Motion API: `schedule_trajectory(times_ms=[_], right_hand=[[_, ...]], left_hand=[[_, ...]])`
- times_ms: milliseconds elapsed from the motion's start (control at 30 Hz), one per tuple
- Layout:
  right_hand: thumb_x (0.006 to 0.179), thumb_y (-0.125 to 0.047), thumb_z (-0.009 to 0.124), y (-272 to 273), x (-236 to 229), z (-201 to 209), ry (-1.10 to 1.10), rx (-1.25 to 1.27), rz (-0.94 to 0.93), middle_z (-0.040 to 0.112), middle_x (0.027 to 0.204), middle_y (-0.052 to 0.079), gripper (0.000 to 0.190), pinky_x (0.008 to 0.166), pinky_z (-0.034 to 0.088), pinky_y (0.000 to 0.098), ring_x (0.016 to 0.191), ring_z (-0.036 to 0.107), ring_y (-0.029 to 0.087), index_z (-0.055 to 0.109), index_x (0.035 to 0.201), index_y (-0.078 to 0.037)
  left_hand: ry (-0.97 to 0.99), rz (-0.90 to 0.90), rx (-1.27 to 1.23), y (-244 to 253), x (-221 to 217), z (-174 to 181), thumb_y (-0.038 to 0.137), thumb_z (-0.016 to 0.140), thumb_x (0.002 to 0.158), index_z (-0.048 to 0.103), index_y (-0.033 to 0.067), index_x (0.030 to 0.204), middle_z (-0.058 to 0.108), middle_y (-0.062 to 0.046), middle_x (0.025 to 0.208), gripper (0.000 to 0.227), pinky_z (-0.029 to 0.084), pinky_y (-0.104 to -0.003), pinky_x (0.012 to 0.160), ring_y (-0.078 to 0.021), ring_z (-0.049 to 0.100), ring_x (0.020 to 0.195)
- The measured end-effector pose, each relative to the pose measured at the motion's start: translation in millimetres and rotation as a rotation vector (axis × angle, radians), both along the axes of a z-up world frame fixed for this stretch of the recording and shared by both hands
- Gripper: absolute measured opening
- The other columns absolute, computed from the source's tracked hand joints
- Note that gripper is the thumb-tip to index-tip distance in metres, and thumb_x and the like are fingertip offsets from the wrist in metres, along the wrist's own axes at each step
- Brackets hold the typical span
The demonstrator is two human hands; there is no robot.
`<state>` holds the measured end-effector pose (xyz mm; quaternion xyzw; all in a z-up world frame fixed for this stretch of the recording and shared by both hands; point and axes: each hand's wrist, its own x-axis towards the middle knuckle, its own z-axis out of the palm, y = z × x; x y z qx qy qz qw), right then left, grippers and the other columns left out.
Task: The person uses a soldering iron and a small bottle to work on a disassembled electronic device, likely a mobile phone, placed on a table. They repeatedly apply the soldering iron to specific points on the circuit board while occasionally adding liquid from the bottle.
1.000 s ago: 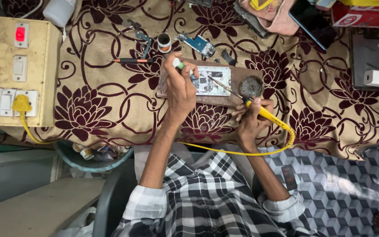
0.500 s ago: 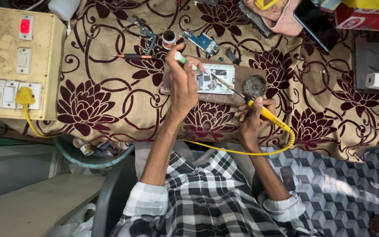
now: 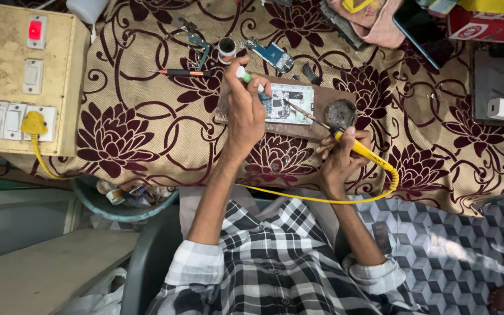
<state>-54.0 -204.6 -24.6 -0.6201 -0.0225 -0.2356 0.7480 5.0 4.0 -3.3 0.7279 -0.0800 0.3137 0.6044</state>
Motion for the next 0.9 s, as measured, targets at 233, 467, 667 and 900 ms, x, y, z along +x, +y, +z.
schedule_trajectory(times_ms=[233,467,667,900], right_hand=[[0.113,-0.018,0.055,-2,-9,19,-0.007,-0.257,0.015,0.057,0.065,0.006,0.025,0.044,0.046,0.024,0.049,0.054,0.01,0.048,0.094,-0.003],[0.108,-0.015,0.058,-1,9,49,-0.032,-0.401,0.006,0.056,0.06,0.004,0.03,0.037,0.041,0.0237,0.044,0.053,0.008,0.051,0.083,-0.001],[0.111,-0.016,0.057,8,6,64,0.025,-0.391,0.005,0.055,0.066,0.004,0.029,0.043,0.038,0.0246,0.05,0.051,0.008,0.051,0.087,-0.001],[0.109,-0.022,0.058,15,9,60,0.007,-0.345,-0.038,0.055,0.061,0.003,0.03,0.038,0.041,0.0235,0.046,0.053,0.009,0.051,0.087,-0.003]], left_hand=[[0.05,-0.066,-0.05,0,-3,5,0.012,0.029,0.117,0.03,0.0064,0.146,0.061,-0.005,0.079,0.03,0.05,-0.031,0.074,-0.0148,0.061,0.077],[0.052,-0.081,-0.065,0,-3,8,0.008,0.03,0.115,0.03,0.007,0.146,0.061,-0.006,0.078,0.03,0.051,-0.032,0.073,-0.0159,0.061,0.077],[0.063,-0.105,-0.092,2,-1,7,0.006,0.032,0.116,0.031,0.0079,0.142,0.057,-0.008,0.081,0.026,0.052,-0.033,0.074,-0.0172,0.061,0.08],[0.061,-0.121,-0.105,-1,4,-2,0.01,0.03,0.117,0.031,0.0096,0.141,0.056,-0.006,0.08,0.024,0.056,-0.032,0.07,-0.0162,0.062,0.08]])
